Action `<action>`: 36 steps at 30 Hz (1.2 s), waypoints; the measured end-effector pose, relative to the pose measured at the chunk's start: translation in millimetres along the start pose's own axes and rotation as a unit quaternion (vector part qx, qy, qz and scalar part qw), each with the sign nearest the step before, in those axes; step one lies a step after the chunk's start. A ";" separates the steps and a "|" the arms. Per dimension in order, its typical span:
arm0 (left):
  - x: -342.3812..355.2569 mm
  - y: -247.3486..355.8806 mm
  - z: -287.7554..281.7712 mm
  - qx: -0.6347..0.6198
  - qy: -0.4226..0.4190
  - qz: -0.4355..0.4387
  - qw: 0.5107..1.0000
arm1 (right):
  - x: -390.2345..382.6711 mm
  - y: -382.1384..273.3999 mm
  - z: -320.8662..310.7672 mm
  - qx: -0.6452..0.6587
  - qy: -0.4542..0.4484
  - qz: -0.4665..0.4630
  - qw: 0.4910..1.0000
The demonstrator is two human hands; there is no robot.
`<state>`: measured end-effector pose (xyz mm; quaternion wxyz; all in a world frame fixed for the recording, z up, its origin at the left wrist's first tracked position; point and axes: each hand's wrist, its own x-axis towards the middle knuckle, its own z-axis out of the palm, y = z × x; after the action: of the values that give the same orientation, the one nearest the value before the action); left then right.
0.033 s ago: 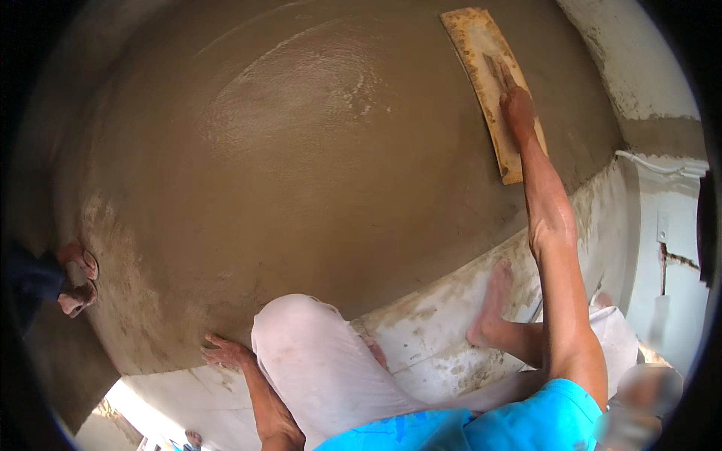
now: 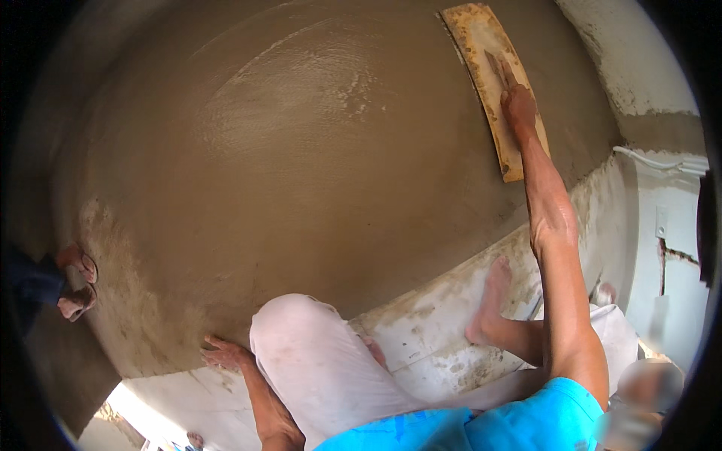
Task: The person plasters a floor by scooping wet cement from a bucket with a trowel, spreading it onto the surface, and then smoothing it out using a long wooden float.
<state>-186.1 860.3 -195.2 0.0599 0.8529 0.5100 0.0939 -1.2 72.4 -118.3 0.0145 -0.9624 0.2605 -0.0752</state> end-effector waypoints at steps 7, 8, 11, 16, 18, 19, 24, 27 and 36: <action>-18.8 23.0 -15.0 -0.019 -0.019 0.002 1.000 | -46.3 17.7 -17.6 0.026 0.027 -0.101 0.994; -20.5 26.9 -18.3 -0.029 -0.019 -0.010 0.999 | -60.1 8.5 -17.9 0.045 0.021 -0.120 0.992; -5.4 13.1 -17.9 -0.019 -0.011 -0.005 1.000 | -108.2 -26.9 -9.8 0.113 -0.033 -0.179 0.977; -14.1 23.8 -20.6 0.002 -0.025 -0.006 1.000 | -170.2 -76.9 -37.7 0.082 -0.144 -0.225 0.960; -6.7 15.4 -11.7 0.004 -0.015 -0.011 1.000 | -177.5 -80.4 -39.5 0.088 -0.158 -0.240 0.954; -2.0 11.5 -6.3 0.021 -0.014 -0.016 1.000 | -179.7 -80.5 -37.4 0.089 -0.168 -0.245 0.951; 2.9 -7.1 6.4 0.355 -0.074 0.137 0.922 | -183.0 -63.7 -17.6 0.088 -0.138 -0.244 0.956; 61.4 -59.5 36.8 0.240 -0.012 0.084 0.967 | -176.3 -71.5 -14.1 0.098 -0.148 -0.213 0.961; 9.7 -9.6 21.5 0.048 -0.004 -0.024 0.999 | -116.0 13.4 -5.3 0.030 -0.132 -0.097 0.986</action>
<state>-185.0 873.2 -217.1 0.0234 0.8426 0.5342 0.0641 -107.6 119.3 -129.9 0.0698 -0.9838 0.1595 0.0435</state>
